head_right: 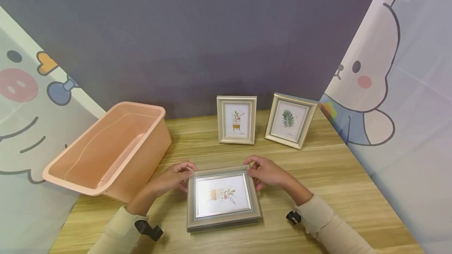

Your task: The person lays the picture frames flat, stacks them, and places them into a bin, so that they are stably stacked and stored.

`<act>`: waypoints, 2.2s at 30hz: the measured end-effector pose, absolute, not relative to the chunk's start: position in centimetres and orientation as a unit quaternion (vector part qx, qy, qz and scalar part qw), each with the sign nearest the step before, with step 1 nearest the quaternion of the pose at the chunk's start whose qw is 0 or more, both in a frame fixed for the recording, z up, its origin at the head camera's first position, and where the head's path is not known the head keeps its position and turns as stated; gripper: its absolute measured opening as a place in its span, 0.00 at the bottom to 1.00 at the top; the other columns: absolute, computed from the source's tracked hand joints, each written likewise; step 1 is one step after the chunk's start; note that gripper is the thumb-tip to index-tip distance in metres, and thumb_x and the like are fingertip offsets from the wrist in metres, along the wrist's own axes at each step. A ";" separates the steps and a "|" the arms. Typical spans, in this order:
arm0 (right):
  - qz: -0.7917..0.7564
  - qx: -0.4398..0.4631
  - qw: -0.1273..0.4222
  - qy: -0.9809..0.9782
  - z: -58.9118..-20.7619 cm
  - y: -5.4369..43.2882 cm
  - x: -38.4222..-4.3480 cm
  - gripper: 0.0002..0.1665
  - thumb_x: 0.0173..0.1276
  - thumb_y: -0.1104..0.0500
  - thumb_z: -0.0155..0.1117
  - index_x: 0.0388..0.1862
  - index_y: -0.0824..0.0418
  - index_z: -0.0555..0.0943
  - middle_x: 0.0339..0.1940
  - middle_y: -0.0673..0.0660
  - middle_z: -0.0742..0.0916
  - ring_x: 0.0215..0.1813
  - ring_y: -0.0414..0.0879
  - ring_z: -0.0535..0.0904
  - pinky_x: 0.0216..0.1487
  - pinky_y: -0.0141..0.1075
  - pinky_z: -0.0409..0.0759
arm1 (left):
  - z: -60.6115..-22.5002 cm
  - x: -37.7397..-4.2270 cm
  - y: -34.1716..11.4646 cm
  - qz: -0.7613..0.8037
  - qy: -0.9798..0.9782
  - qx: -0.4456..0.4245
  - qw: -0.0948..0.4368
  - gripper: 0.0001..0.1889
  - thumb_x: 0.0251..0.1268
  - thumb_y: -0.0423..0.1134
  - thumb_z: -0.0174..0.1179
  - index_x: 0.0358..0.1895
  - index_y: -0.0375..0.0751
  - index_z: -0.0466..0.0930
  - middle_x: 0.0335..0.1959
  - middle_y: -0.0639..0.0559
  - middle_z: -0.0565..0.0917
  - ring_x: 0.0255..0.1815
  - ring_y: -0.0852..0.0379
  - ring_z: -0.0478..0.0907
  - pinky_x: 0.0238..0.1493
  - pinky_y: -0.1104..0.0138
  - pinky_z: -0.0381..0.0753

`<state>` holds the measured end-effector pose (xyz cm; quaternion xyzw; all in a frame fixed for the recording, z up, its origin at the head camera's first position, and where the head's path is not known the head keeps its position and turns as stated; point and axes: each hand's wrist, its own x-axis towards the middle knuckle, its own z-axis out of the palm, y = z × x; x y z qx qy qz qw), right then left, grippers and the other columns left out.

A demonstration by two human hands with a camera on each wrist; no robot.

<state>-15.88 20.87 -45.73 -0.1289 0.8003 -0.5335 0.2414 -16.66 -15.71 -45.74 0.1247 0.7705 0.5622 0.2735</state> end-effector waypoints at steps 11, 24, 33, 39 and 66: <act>-0.520 -0.118 0.240 0.811 -46.1 20.6 -15.7 0.21 0.76 0.58 0.61 0.64 0.63 0.74 0.49 0.65 0.76 0.31 0.48 0.81 0.28 0.41 0.87 | -45.8 -16.5 -15.5 0.537 0.795 0.114 0.259 0.13 0.77 0.41 0.56 0.56 0.39 0.80 0.39 0.45 0.77 0.27 0.54 0.80 0.31 0.59 0.87; -0.520 -0.115 0.240 0.812 -46.5 20.6 -15.9 0.23 0.76 0.58 0.61 0.65 0.65 0.74 0.51 0.66 0.77 0.30 0.49 0.81 0.31 0.42 0.88 | -46.2 -16.4 -15.8 0.541 0.798 0.112 0.240 0.14 0.76 0.40 0.57 0.57 0.37 0.81 0.45 0.42 0.78 0.29 0.55 0.83 0.33 0.59 0.88; -0.522 -0.118 0.244 0.809 -46.7 20.5 -15.9 0.24 0.76 0.56 0.62 0.67 0.65 0.73 0.50 0.65 0.78 0.36 0.49 0.81 0.34 0.45 0.89 | -45.9 -16.3 -16.0 0.507 0.822 0.122 0.229 0.12 0.74 0.41 0.60 0.53 0.40 0.83 0.43 0.44 0.81 0.33 0.54 0.80 0.34 0.61 0.84; -0.520 -0.116 0.242 0.811 -46.7 20.4 -15.8 0.24 0.76 0.56 0.62 0.66 0.64 0.74 0.50 0.65 0.78 0.35 0.48 0.82 0.35 0.48 0.89 | -45.9 -16.6 -16.0 0.487 0.833 0.132 0.227 0.11 0.73 0.41 0.60 0.51 0.41 0.84 0.44 0.45 0.81 0.35 0.54 0.77 0.36 0.61 0.84; -0.487 -0.146 0.113 0.854 -41.5 21.5 -19.8 0.23 0.78 0.59 0.59 0.67 0.67 0.75 0.57 0.69 0.81 0.48 0.49 0.85 0.50 0.45 0.88 | -38.7 -21.8 -13.9 0.499 0.845 0.177 0.081 0.16 0.74 0.36 0.59 0.61 0.38 0.79 0.56 0.39 0.82 0.55 0.43 0.82 0.52 0.57 0.85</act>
